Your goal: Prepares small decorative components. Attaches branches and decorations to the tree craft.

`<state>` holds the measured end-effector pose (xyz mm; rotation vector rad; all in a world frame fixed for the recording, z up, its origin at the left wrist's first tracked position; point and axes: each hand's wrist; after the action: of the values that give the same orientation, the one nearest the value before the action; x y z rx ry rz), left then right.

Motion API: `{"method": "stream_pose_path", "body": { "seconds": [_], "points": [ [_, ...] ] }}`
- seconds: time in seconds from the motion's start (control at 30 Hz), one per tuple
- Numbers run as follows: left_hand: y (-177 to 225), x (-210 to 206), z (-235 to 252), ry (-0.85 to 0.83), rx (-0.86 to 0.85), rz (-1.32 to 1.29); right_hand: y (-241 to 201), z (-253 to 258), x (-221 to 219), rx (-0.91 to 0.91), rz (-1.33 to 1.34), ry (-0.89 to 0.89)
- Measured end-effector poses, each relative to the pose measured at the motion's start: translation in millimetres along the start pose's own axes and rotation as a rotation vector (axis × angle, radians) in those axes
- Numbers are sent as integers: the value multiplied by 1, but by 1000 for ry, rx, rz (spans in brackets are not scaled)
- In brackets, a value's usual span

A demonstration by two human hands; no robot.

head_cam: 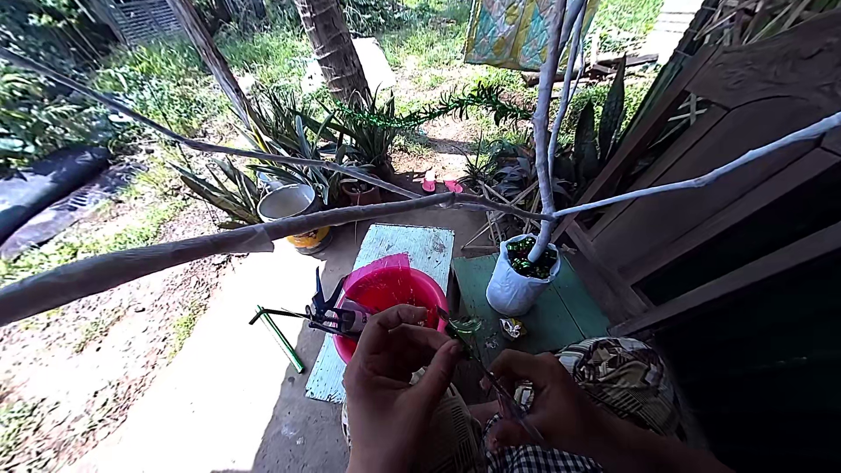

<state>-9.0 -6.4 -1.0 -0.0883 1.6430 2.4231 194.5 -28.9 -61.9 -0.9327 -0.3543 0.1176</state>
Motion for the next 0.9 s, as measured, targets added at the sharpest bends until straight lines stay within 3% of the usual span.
{"method": "stream_pose_path", "body": {
  "seconds": [0.9],
  "points": [
    [3,4,2,-58,86,-43,-3,3,3,-14,23,-30]
  ]
}}
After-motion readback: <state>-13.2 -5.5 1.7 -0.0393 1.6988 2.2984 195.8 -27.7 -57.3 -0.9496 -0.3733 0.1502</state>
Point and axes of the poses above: each hand's wrist, its own z-axis towards the middle knuckle, its own x-axis out of the back of the hand, y = z × x, and after that the axes turned 7 degrees about x, right-handed
